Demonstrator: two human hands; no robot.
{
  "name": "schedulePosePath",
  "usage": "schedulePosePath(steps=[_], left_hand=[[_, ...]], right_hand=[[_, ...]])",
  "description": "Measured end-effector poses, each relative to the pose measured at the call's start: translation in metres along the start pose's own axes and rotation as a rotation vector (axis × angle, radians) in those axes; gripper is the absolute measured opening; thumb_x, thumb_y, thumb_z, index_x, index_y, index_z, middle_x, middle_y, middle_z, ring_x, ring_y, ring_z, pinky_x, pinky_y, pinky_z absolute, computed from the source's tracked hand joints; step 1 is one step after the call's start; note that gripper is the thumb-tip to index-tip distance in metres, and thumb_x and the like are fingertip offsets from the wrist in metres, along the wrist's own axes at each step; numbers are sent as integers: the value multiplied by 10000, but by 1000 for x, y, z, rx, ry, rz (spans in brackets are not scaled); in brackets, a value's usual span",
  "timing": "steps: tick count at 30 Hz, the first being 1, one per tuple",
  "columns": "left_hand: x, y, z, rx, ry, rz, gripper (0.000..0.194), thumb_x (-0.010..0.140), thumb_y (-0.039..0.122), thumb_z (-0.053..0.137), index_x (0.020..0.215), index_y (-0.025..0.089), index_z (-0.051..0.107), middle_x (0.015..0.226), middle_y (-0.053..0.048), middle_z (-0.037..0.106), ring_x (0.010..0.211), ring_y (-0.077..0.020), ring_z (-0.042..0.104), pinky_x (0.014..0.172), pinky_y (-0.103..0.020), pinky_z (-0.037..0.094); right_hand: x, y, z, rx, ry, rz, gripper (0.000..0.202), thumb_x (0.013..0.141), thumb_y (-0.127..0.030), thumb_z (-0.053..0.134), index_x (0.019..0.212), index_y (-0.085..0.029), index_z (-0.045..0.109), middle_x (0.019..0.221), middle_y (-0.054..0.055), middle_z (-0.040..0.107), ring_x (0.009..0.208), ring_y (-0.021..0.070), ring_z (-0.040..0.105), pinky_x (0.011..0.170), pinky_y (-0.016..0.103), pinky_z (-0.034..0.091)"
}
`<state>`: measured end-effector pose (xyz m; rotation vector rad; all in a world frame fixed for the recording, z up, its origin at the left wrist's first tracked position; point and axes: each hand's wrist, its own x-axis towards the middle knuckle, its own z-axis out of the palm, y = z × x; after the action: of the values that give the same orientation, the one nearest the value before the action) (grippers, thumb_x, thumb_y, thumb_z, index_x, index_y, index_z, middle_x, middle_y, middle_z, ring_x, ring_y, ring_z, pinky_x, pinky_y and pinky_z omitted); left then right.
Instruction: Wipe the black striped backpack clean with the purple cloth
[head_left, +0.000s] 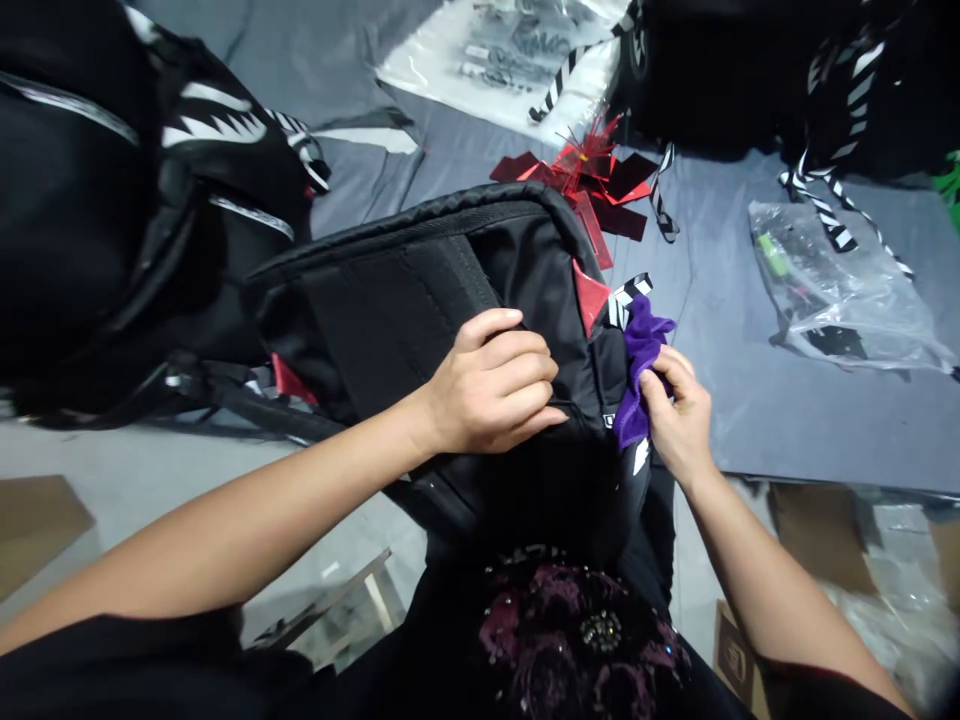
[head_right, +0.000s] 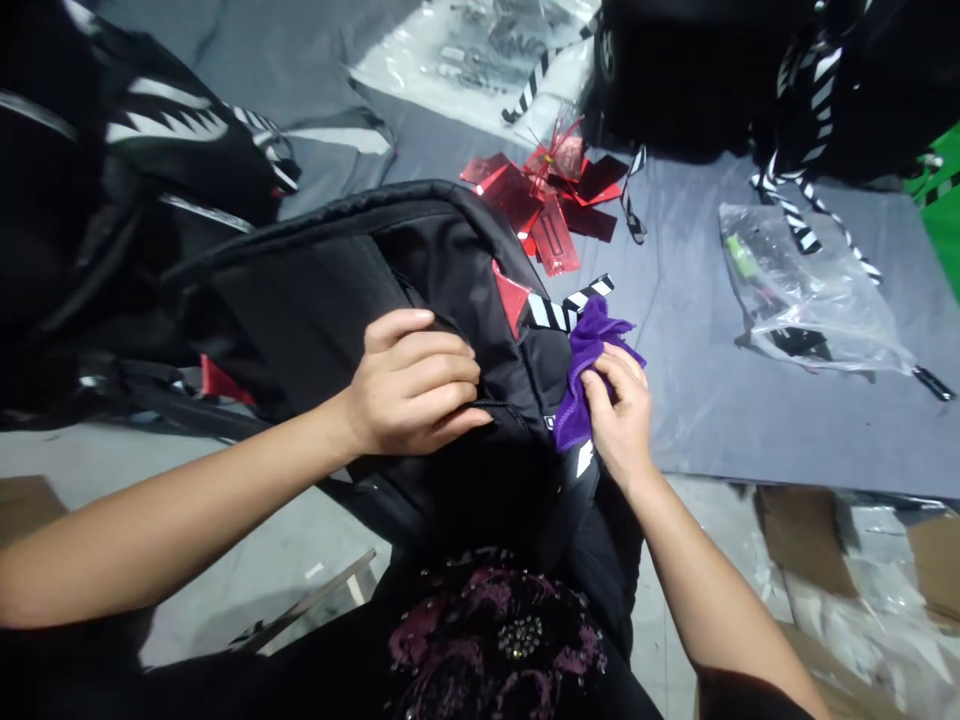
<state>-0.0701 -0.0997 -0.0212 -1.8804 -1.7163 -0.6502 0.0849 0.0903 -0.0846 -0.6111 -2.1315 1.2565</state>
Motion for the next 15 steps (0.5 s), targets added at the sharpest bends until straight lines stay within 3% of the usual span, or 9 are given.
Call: schedulePosePath(steps=[4, 8, 11, 15], left_hand=[[2, 7, -11, 81, -68, 5, 215, 886, 420, 598, 776, 242, 547, 845, 33, 685, 907, -170, 637, 1069, -426, 389], [-2, 18, -6, 101, -40, 9, 224, 902, 405, 587, 766, 229, 555, 866, 25, 687, 935, -163, 629, 1089, -414, 377], [-3, 21, -2, 70, -12, 21, 244, 923, 387, 551, 762, 204, 558, 877, 6, 682, 952, -166, 612, 1102, -411, 354], [-7, 17, 0, 69, -42, 17, 211, 945, 222, 435, 805, 165, 582, 910, -29, 676, 962, -180, 594, 1099, -430, 347]], right_hand=[[1, -13, -13, 161, 171, 129, 183, 886, -442, 540, 887, -272, 607, 880, 16, 654, 888, 237, 639, 853, 451, 524], [1, -30, -28, 379, 198, 127, 193, 916, -420, 480, 986, -273, 583, 937, 21, 639, 894, 232, 642, 816, 431, 524], [-8, -51, -18, 185, 26, -59, 188, 941, -366, 453, 1029, -263, 584, 942, 41, 634, 860, 231, 622, 790, 430, 501], [-25, -62, 12, -345, -218, -495, 132, 930, -271, 489, 984, -194, 582, 871, 77, 630, 863, 251, 574, 832, 454, 412]])
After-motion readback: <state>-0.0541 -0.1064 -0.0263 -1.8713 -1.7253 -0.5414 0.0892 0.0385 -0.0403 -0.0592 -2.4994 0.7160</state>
